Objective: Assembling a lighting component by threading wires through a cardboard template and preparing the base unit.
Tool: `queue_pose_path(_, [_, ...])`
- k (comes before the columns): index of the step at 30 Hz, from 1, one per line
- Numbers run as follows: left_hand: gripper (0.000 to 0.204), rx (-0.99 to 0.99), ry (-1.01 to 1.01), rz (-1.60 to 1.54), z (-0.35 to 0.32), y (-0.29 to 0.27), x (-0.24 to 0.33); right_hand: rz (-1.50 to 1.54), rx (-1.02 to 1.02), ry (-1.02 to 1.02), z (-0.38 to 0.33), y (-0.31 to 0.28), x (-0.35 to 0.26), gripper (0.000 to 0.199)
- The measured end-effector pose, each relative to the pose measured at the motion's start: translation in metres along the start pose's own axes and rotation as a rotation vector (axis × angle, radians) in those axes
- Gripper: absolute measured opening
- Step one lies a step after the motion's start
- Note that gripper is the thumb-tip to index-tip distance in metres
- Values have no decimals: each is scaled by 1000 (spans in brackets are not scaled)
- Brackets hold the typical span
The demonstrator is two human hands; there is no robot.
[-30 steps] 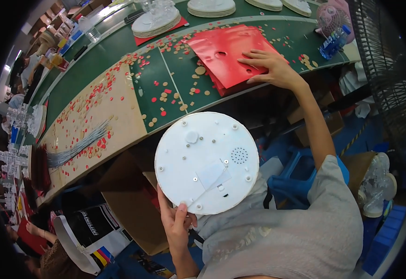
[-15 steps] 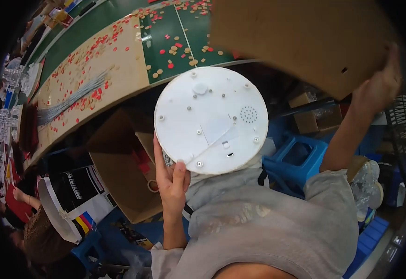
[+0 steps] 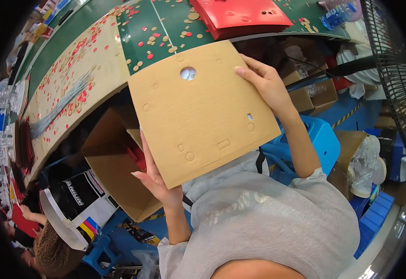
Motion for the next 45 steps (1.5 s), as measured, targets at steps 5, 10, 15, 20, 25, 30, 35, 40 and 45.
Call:
queue_pose_path(5, [102, 12, -149, 245, -3, 3, 13, -245, -41, 34, 2, -5, 1, 57])
queue_pose_path(10, [100, -50, -126, 341, 3, 7, 26, -503, -29, 27, -2, -3, -8, 67])
queue_pose_path(15, [98, -14, -145, 363, 5, 3, 31, -439, -56, 19, -12, 2, -8, 73])
queue_pose_path(20, [95, -51, -155, 385, 4, -6, 34, -467, -46, -12, -16, 3, -6, 79])
queue_pose_path(25, [92, 27, -236, 401, 2, -11, 33, -525, -22, 43, -9, 3, -6, 79])
queue_pose_path(30, [88, 23, -254, 443, 3, -10, 35, -517, -2, 31, -8, 7, -8, 78])
queue_pose_path(35, [89, -80, -231, 442, 3, -18, 39, -479, -54, 40, -9, 10, -12, 79])
queue_pose_path(40, [89, -195, -315, 783, 28, -6, 70, -424, -49, -5, -10, 5, -2, 83])
queue_pose_path(45, [83, -33, -218, 903, 68, 14, 63, -433, -94, 3, -16, 13, -7, 80])
Point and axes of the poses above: each hand's wrist, its own z-axis towards the middle knuckle, its own y-axis out of the palm, x = y × z, the point moved 1 cm from there along z, towards the middle knuckle, and after that the axes turned 8 degrees about -x, right-handed, at the moved point
